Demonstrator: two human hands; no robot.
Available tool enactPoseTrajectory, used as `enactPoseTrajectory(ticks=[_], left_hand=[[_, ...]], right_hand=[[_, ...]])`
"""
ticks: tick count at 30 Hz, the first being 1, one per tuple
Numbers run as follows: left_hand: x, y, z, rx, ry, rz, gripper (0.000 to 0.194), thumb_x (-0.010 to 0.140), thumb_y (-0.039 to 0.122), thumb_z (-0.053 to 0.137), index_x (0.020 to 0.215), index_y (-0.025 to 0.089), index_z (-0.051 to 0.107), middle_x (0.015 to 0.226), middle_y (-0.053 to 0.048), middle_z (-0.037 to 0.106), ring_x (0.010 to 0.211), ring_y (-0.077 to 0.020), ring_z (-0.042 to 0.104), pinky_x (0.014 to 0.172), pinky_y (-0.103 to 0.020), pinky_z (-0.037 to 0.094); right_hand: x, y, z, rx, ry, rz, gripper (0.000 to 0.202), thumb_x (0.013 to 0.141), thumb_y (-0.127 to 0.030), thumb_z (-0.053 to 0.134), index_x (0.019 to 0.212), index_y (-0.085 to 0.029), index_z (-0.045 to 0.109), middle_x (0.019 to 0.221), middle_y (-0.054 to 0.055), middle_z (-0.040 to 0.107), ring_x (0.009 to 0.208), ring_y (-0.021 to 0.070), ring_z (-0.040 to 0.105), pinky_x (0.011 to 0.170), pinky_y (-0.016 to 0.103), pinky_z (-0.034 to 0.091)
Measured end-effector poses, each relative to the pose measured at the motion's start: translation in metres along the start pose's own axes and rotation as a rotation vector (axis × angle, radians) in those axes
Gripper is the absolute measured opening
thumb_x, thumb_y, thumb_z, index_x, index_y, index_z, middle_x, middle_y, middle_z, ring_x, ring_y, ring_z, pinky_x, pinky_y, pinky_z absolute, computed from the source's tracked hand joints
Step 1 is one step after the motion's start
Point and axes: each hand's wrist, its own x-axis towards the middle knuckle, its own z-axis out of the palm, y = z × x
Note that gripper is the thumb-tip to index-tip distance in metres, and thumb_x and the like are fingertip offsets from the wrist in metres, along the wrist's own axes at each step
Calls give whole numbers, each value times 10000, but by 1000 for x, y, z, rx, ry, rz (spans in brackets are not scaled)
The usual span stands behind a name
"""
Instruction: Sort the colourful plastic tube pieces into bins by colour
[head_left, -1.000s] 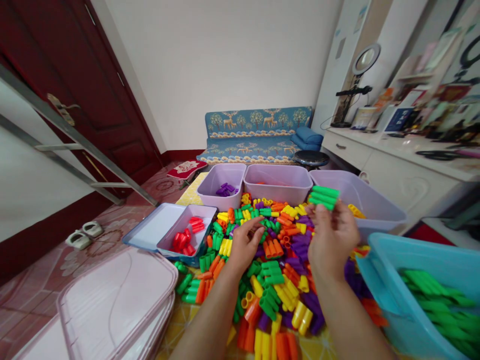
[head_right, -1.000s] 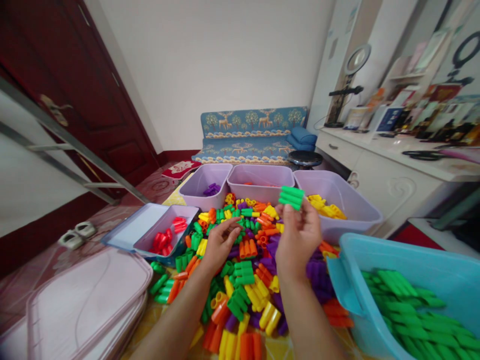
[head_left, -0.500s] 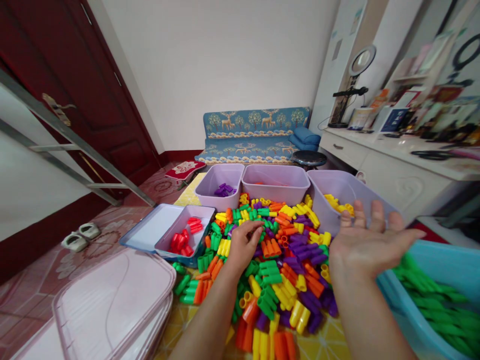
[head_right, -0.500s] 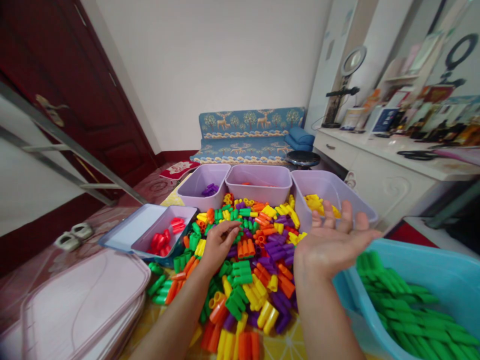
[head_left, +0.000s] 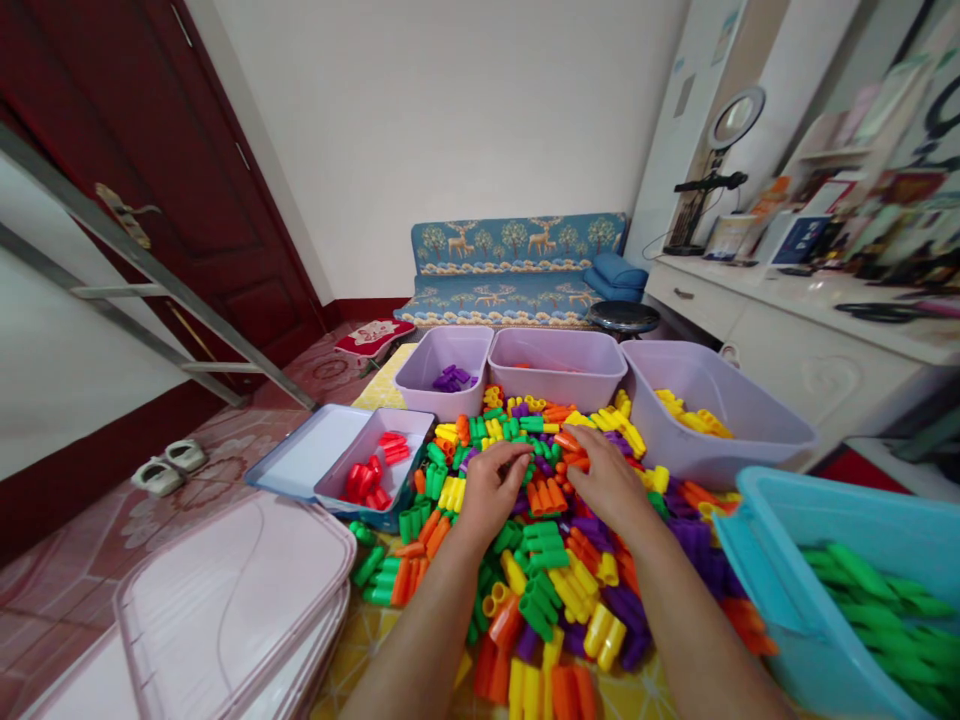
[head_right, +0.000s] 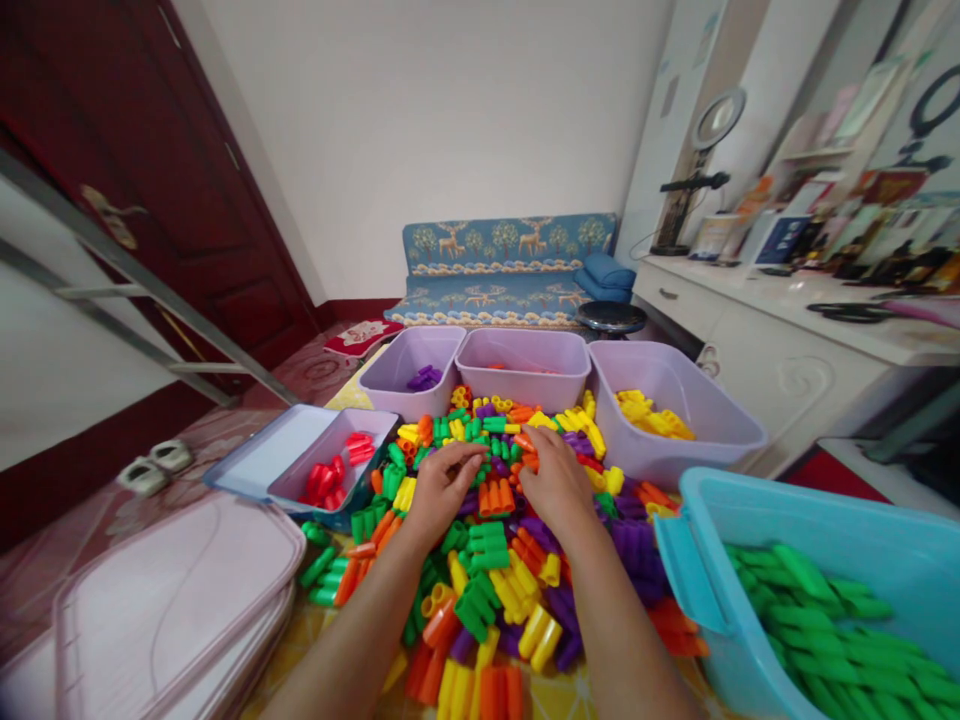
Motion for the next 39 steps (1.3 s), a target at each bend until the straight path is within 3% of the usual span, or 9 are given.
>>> enactPoseTrajectory(ticks=[6, 12, 19, 24, 29, 34, 39], left_hand=[[0, 5, -1, 6, 6, -1, 201, 879, 249, 535, 950, 186, 712, 873, -55, 702, 802, -164, 627, 712, -259, 466], [0, 6, -2, -2, 3, -6, 197, 876, 233, 539, 956, 178, 711, 875, -54, 702, 802, -160, 628, 721, -254, 466], [0, 3, -1, -9, 1, -3, 207, 884, 241, 526, 964, 183, 709, 891, -59, 701, 833, -170, 634, 744, -270, 476], [0, 3, -1, -11, -4, -5, 211, 885, 255, 524, 960, 188, 710, 901, -60, 703, 844, -174, 639, 764, -279, 482], [0, 5, -3, -37, 2, -21, 245, 893, 310, 514, 974, 186, 709, 925, -68, 706, 854, -182, 639, 763, -284, 488], [-3, 7, -6, -53, -16, -24, 292, 903, 361, 497, 996, 178, 704, 925, -73, 701, 833, -179, 626, 750, -284, 480], [-5, 7, -5, -77, -55, -16, 431, 749, 381, 705, 1143, 221, 639, 1029, -63, 683, 828, -178, 598, 727, -272, 477]], right_hand=[[-2, -11, -4, -14, -81, 54, 520, 741, -164, 546, 1253, -252, 557, 1040, 68, 668, 945, 233, 630, 837, 378, 484], [-4, -9, -9, -16, -156, -60, 611, 700, -133, 589, 1295, -257, 523, 1250, 91, 590, 1147, 260, 545, 973, 413, 409], [-9, -16, -20, 209, -307, -107, 539, 695, -152, 598, 1223, -254, 556, 1134, 49, 641, 1029, 212, 603, 907, 362, 454], [-17, -29, -30, 47, -375, -219, 467, 583, -151, 712, 1034, -245, 635, 1100, 39, 615, 1046, 238, 561, 912, 374, 430], [-14, -27, -24, -10, -357, -219, 351, 637, -120, 678, 951, -276, 688, 1080, 37, 593, 1049, 233, 540, 925, 386, 409], [-4, -17, -12, 144, -238, -167, 274, 758, -116, 561, 954, -232, 715, 990, 65, 652, 974, 214, 591, 924, 386, 425], [-1, -17, -5, 199, -140, -152, 292, 765, -120, 529, 967, -212, 719, 1014, 79, 682, 965, 217, 618, 915, 393, 448]])
